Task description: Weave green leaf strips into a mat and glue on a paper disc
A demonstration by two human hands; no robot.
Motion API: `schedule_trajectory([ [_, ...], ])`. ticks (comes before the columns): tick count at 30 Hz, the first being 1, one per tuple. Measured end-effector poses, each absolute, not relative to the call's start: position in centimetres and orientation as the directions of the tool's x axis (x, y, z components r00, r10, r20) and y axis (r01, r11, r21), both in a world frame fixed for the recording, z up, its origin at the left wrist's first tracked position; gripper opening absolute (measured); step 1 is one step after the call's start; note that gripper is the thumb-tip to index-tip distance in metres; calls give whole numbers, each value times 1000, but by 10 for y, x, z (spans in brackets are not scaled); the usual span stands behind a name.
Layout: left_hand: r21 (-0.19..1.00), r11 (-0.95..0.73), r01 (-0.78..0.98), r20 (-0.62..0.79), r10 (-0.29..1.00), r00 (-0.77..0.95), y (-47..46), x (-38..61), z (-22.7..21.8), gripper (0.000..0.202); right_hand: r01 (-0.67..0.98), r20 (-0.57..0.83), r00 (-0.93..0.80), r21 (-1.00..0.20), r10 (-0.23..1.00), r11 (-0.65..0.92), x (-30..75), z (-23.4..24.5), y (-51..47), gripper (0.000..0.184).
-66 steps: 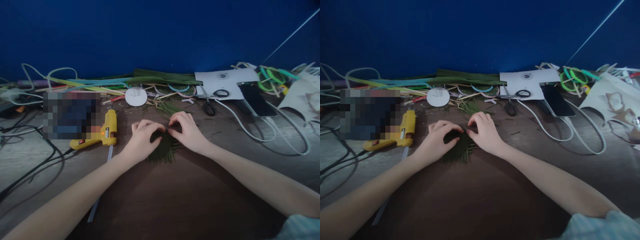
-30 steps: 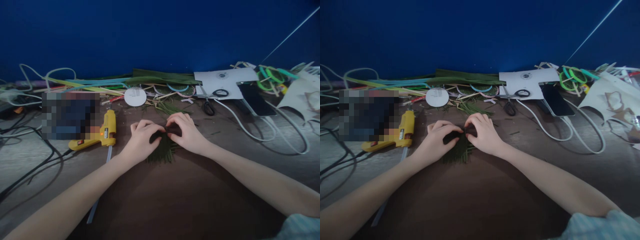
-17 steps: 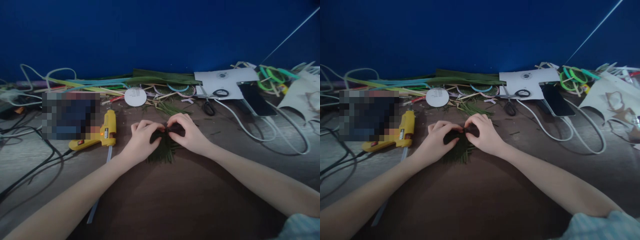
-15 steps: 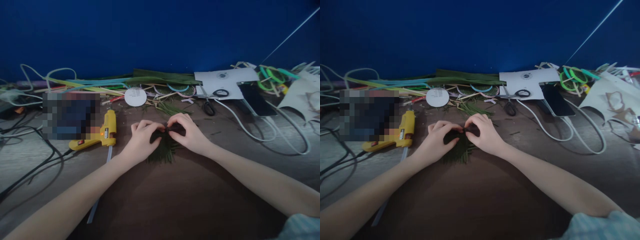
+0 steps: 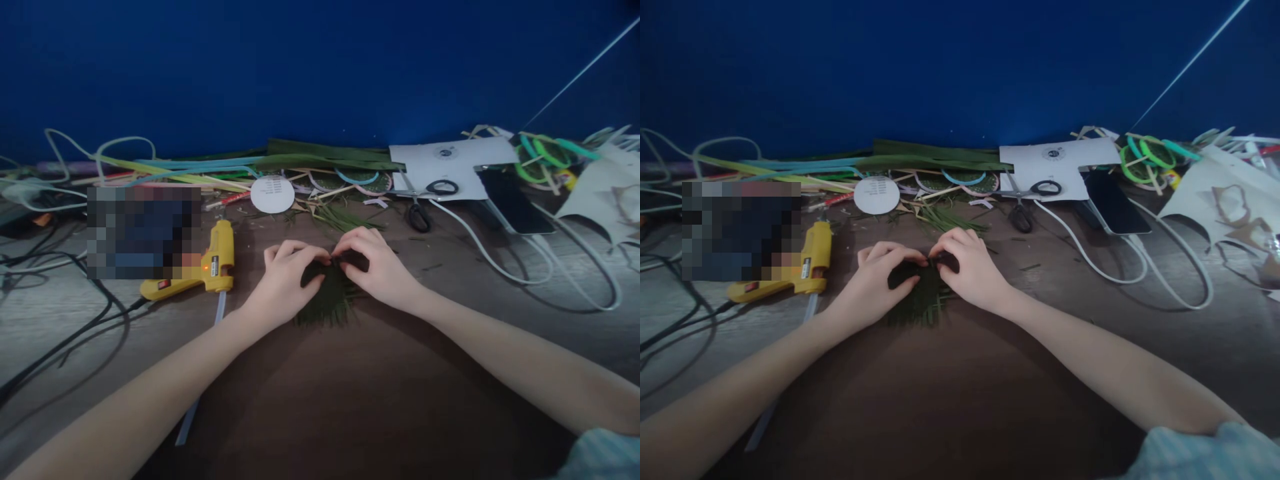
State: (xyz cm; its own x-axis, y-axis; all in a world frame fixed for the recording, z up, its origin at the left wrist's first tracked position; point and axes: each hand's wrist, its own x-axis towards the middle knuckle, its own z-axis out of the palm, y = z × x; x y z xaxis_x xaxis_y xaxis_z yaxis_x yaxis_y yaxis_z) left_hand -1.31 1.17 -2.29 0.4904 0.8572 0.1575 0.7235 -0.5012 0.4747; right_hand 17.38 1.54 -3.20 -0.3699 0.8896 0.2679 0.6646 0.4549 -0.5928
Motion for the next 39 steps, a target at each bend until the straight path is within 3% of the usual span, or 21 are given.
schedule_trajectory([
  [13, 423, -594, 685, 201, 798, 568, 10, -16, -24, 18, 653, 258, -357, -618, 898, 437, 173, -31, 15, 12],
  [19, 339, -655, 675, 255, 755, 604, 5, -16, -22, 20, 582, 328, -283, -688, 901, 433, 176, -32, 15, 16],
  [28, 228, -612, 757, 188, 791, 582, -11, -11, -10, 29, 507, 339, -169, -775, 925, 377, 180, -27, 13, 20],
  [31, 179, -588, 789, 157, 808, 567, -15, -9, -6, 28, 561, 355, -203, -722, 913, 406, 180, -21, 11, 20],
  [35, 158, -559, 814, 130, 829, 544, -11, -11, -2, 24, 739, 305, -355, -488, 884, 465, 176, -17, 2, 6],
  [39, 190, -503, 843, 133, 864, 485, -3, -16, -2, 13, 809, 235, -454, -296, 859, 508, 172, -19, -4, 29],
])
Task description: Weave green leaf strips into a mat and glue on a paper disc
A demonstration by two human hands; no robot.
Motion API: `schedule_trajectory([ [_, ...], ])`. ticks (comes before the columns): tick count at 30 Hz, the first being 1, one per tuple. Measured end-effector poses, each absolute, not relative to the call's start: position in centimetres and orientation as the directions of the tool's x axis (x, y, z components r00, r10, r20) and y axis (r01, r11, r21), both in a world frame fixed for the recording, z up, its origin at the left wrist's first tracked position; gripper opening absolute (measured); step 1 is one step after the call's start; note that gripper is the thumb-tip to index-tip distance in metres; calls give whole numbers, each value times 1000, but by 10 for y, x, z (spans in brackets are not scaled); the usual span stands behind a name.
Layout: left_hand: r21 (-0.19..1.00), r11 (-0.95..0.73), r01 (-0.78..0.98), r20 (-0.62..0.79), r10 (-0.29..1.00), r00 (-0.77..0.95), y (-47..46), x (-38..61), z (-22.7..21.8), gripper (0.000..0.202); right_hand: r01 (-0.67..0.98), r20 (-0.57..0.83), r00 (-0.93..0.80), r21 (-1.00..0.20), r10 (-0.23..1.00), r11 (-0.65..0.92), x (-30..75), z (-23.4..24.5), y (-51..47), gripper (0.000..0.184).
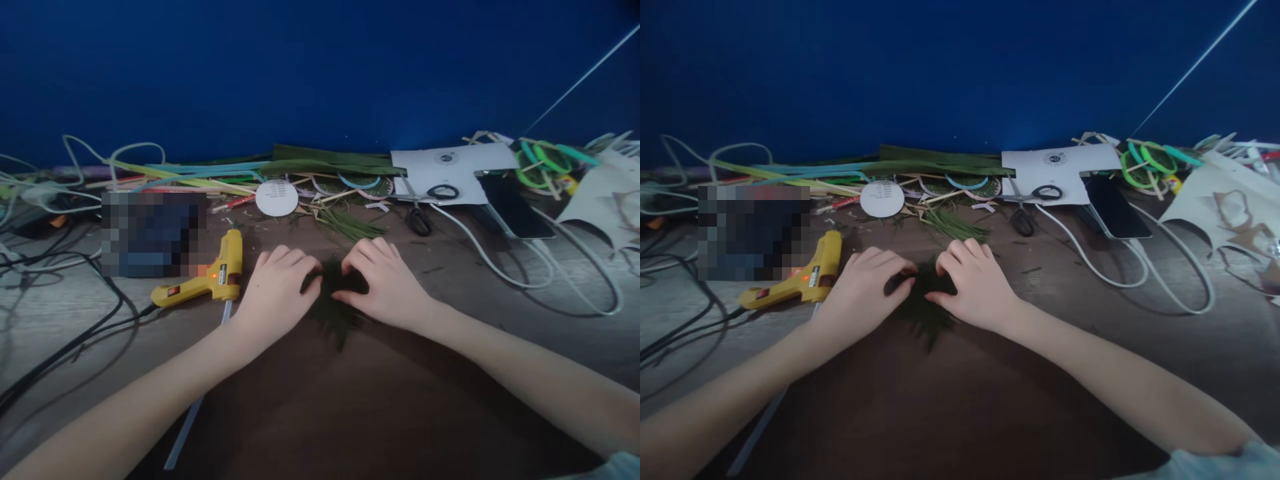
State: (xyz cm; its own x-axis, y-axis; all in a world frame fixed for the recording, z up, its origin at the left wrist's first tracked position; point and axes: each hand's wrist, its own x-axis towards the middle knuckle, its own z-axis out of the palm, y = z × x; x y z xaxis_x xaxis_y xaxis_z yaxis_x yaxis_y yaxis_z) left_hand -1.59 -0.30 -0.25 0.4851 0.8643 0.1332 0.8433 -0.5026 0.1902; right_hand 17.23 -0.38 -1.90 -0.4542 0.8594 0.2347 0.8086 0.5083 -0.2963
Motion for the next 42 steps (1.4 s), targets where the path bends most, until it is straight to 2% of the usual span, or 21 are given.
schedule_trajectory([
  [2, 198, -484, 852, 160, 874, 460, 0, -18, -4, 8, 822, 216, -459, -266, 862, 504, 174, -21, -3, 34],
  [7, 242, -444, 863, 163, 895, 415, 4, -17, -12, 20, 835, 251, -442, -235, 861, 497, 182, -22, 6, 41],
  [24, 333, -493, 804, 141, 869, 474, 6, -17, -21, 19, 810, 243, -475, -255, 846, 528, 186, -25, 6, 35],
  [42, 344, -485, 804, 136, 873, 468, 6, -17, -20, 16, 800, 213, -453, -331, 866, 500, 185, -24, 7, 28],
])
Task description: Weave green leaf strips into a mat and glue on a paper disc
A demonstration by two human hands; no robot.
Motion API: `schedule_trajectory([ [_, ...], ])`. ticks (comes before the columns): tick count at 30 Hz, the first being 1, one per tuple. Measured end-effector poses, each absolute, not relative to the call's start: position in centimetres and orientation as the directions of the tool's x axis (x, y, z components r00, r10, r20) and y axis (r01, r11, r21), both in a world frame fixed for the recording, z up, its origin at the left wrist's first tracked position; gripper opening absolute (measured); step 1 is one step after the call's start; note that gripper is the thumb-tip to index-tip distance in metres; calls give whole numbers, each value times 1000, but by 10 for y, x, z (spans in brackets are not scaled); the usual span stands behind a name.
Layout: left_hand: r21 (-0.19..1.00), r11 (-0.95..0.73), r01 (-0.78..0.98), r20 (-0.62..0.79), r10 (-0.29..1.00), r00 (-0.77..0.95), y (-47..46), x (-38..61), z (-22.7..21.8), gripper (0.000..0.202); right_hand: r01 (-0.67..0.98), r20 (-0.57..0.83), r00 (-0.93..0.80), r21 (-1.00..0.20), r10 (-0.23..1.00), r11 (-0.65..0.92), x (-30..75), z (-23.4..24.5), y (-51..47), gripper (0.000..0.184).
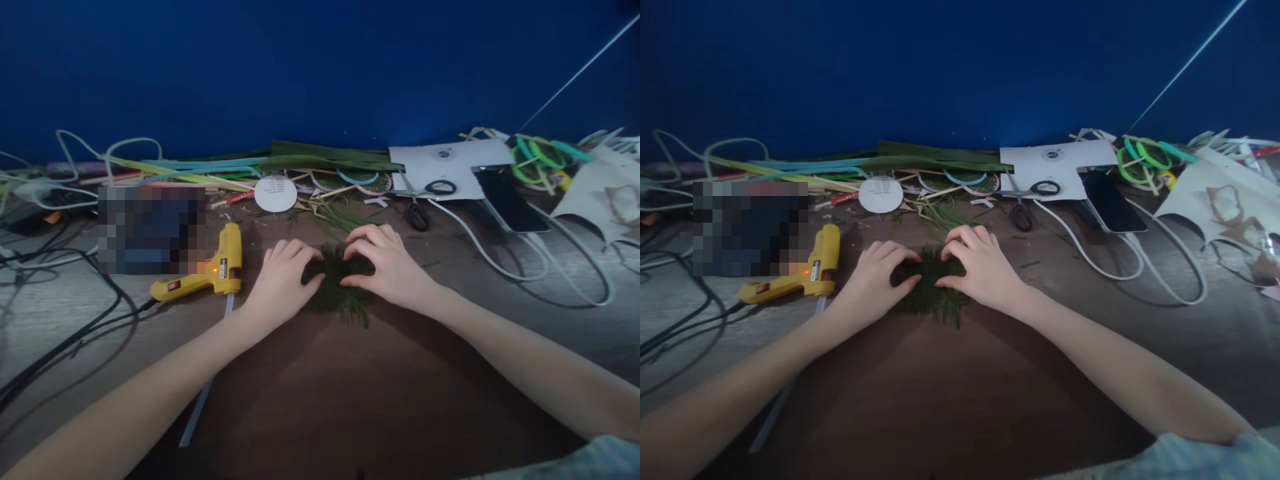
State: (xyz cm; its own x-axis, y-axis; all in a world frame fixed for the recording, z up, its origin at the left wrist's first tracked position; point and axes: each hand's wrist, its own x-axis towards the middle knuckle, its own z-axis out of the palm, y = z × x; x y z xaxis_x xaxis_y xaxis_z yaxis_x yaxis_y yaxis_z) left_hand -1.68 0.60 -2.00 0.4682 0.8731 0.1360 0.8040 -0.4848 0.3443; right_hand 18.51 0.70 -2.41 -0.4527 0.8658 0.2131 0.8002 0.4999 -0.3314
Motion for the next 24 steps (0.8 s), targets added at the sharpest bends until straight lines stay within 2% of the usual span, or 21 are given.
schedule_trajectory([
  [10, 387, -436, 813, 185, 900, 395, 6, -17, -23, 24, 796, 215, -425, -374, 880, 475, 185, -25, 7, 33],
  [24, 337, -438, 833, 167, 899, 405, 6, -17, -20, 14, 786, 210, -439, -381, 874, 486, 185, -24, 8, 28],
])
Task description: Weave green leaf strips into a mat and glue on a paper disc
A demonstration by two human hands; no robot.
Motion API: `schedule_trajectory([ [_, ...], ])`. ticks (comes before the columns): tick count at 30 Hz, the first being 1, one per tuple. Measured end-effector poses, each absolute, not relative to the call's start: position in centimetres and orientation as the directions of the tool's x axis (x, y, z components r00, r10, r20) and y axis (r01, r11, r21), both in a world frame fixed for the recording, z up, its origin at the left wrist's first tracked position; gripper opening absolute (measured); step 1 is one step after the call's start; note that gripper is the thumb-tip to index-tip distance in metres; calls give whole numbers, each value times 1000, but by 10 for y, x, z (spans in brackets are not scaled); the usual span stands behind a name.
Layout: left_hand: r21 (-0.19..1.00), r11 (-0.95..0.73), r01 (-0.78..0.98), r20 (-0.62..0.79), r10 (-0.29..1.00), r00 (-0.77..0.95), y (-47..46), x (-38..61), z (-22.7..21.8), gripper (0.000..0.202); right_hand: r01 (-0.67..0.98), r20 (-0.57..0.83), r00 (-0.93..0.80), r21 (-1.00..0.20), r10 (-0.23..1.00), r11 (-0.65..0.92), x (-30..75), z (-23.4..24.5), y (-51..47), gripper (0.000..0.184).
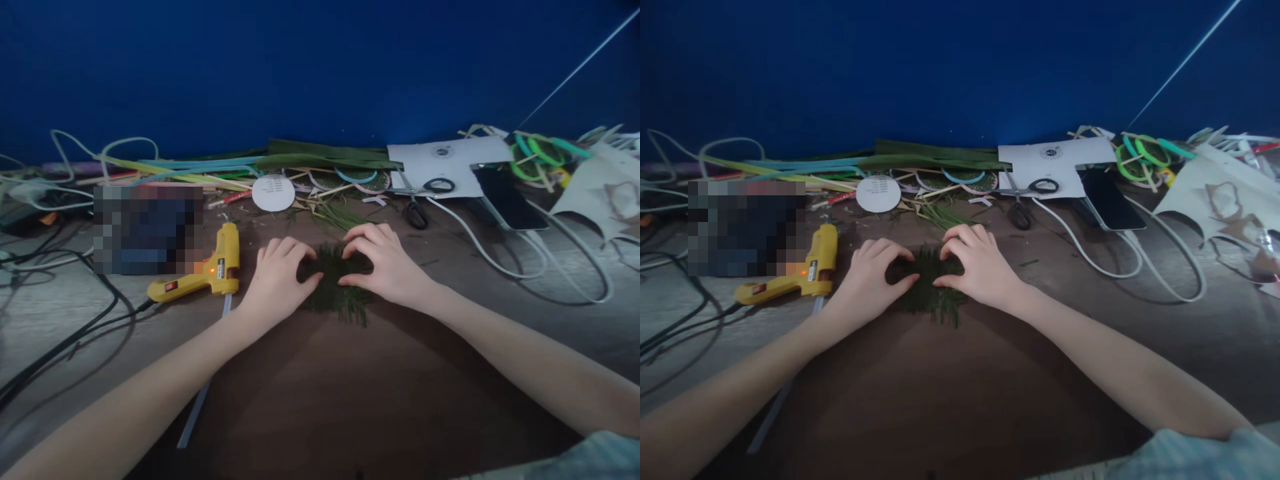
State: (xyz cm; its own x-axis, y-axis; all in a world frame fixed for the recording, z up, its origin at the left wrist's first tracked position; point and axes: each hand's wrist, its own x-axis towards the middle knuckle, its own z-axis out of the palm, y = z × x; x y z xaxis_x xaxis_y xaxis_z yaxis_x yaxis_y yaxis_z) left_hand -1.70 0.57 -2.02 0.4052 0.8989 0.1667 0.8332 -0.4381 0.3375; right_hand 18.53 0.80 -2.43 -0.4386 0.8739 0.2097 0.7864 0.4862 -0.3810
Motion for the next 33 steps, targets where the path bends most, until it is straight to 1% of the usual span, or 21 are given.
schedule_trajectory([
  [13, 329, -444, 834, 177, 896, 407, 6, -16, -22, 15, 774, 198, -438, -414, 877, 480, 185, -25, 8, 28],
  [16, 335, -436, 835, 166, 900, 404, 5, -16, -20, 14, 752, 228, -424, -452, 877, 481, 187, -24, 10, 26],
  [18, 339, -438, 833, 170, 899, 403, 5, -17, -19, 15, 739, 293, -364, -487, 884, 466, 189, -24, 14, 17],
  [20, 348, -462, 816, 186, 887, 423, 4, -18, -19, 16, 743, 352, -262, -521, 899, 420, 193, -25, 18, 6],
  [21, 353, -489, 797, 194, 872, 449, 4, -18, -19, 16, 748, 368, -213, -534, 905, 394, 195, -26, 21, 4],
  [23, 359, -560, 747, 197, 827, 526, 3, -19, -18, 14, 753, 376, -167, -549, 911, 364, 198, -28, 26, 9],
  [25, 359, -619, 699, 186, 781, 596, 2, -19, -18, 14, 754, 358, -185, -546, 915, 366, 200, -29, 30, 11],
  [28, 369, -643, 671, 165, 756, 634, 2, -19, -16, 16, 775, 294, -238, -516, 926, 364, 199, -28, 32, 3],
  [31, 402, -621, 673, 141, 768, 625, 3, -20, -16, 17, 804, 257, -267, -471, 929, 361, 198, -27, 32, 13],
  [33, 426, -609, 670, 133, 774, 619, 4, -21, -17, 17, 808, 244, -282, -461, 928, 367, 197, -27, 31, 16],
])
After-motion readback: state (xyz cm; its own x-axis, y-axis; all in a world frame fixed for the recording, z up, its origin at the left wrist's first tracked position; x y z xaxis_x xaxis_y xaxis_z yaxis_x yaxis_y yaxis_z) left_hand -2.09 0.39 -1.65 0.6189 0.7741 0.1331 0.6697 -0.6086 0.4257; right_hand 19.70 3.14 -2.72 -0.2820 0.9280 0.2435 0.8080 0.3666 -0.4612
